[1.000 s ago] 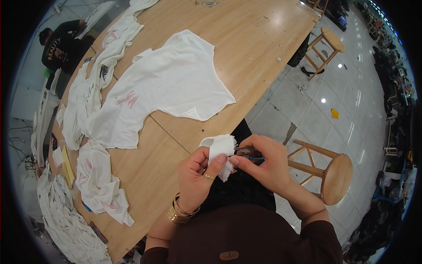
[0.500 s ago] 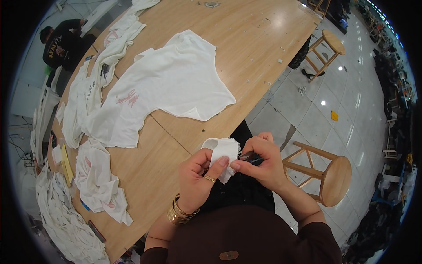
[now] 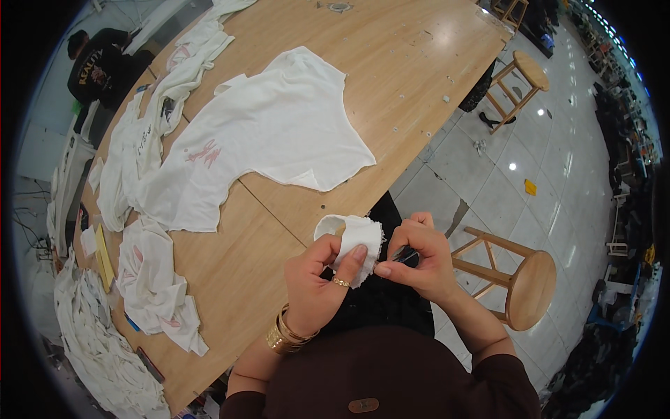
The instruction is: The recorder uses thread snips to trim excess threads and loose fabric from white garment pieces in an industrial factory.
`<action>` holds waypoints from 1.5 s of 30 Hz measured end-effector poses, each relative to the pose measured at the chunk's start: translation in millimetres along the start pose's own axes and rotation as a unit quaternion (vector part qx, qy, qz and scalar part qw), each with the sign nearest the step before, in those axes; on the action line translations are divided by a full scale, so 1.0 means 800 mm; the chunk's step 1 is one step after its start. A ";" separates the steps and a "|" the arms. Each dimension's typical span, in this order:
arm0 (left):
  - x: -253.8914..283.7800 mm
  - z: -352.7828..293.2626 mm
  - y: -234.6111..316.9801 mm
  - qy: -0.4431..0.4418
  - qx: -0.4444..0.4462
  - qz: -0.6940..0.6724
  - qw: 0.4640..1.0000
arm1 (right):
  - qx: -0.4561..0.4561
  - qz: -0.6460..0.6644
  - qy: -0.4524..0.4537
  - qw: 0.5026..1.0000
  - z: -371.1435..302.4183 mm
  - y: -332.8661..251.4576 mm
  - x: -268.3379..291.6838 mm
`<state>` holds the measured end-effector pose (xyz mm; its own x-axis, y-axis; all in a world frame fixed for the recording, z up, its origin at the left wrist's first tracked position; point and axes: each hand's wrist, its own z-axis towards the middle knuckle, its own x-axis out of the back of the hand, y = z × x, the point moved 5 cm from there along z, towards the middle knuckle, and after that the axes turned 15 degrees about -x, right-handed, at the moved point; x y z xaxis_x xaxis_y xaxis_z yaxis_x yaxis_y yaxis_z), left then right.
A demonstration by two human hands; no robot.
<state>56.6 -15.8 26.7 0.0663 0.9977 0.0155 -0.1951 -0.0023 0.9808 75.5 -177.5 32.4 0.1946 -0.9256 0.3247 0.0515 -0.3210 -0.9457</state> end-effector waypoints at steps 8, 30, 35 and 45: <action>0.001 0.013 -0.014 0.008 0.060 -0.059 0.996 | -0.065 0.048 0.007 0.997 -0.005 0.001 0.017; 0.002 0.014 -0.005 -0.042 0.090 -0.083 0.992 | 0.002 -0.034 -0.008 0.999 0.013 -0.019 0.012; 0.000 0.015 -0.004 -0.058 0.091 -0.061 0.992 | -0.089 0.233 -0.139 0.958 0.012 -0.005 0.011; -0.014 0.004 -0.026 -0.112 0.088 -0.004 0.990 | -0.146 0.176 -0.153 0.961 0.008 0.011 0.018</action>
<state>63.4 -27.3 6.5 0.2858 0.9578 0.0317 -0.0216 -0.0267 0.9994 85.1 -192.3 28.9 0.4308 -0.8992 -0.0765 -0.3391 -0.0827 -0.9371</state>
